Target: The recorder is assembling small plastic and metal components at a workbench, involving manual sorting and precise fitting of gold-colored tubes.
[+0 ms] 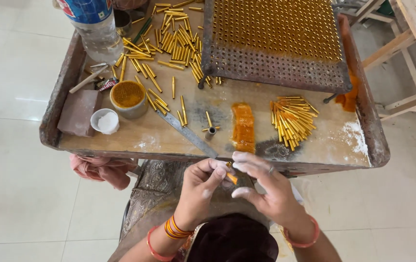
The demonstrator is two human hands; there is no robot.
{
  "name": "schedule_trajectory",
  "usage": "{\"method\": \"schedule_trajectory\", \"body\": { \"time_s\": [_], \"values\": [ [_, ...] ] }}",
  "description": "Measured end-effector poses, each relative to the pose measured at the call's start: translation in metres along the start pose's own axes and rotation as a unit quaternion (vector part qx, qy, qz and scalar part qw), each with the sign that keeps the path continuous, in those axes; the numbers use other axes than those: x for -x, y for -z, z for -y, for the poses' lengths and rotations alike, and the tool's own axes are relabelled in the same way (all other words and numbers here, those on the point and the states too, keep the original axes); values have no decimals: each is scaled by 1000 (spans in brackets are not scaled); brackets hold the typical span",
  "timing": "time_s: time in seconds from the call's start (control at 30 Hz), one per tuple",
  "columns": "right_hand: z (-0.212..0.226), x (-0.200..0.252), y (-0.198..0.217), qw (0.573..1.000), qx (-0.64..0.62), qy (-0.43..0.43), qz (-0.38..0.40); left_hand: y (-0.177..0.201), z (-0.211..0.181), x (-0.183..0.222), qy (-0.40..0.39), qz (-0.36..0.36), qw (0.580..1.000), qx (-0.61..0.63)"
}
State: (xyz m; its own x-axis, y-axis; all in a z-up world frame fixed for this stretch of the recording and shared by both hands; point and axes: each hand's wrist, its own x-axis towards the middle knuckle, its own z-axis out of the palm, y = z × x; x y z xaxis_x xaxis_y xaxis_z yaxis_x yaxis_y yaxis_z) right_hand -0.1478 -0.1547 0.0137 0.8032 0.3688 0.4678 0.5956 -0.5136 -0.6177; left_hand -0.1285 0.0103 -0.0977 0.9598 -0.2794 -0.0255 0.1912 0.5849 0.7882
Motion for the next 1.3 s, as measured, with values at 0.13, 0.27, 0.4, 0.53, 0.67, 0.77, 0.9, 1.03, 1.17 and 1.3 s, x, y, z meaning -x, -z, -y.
{"method": "schedule_trajectory", "body": {
  "time_s": [0.13,0.27,0.4,0.53,0.67,0.77,0.9,1.03,1.17,1.3],
  "values": [
    [-15,23,-25,996,15,31,-80,-5,13,2,25,42,990,129],
    [-19,28,-38,986,30,43,-159,-10,13,5,103,44,977,179],
    [-30,38,-44,976,-9,-35,-213,-13,15,2,93,26,991,89],
    [-41,46,-38,955,-144,-115,-230,-25,-23,10,-186,-45,956,-222],
    [-39,49,-42,909,-286,-190,-238,-18,-25,12,-204,-54,913,-349],
    [-37,48,-46,912,-275,-187,-242,-18,-28,10,-275,-38,871,-406],
    [-37,49,-51,924,-231,-178,-249,-18,-27,10,-298,-44,863,-406],
    [-36,47,-54,925,-218,-178,-253,-18,-26,10,-272,-50,873,-403],
    [-32,46,-51,934,-191,-179,-244,-19,-25,10,-276,-58,870,-405],
    [-31,46,-45,951,-146,-164,-217,-20,-25,10,-279,-53,868,-407]
  ]
}}
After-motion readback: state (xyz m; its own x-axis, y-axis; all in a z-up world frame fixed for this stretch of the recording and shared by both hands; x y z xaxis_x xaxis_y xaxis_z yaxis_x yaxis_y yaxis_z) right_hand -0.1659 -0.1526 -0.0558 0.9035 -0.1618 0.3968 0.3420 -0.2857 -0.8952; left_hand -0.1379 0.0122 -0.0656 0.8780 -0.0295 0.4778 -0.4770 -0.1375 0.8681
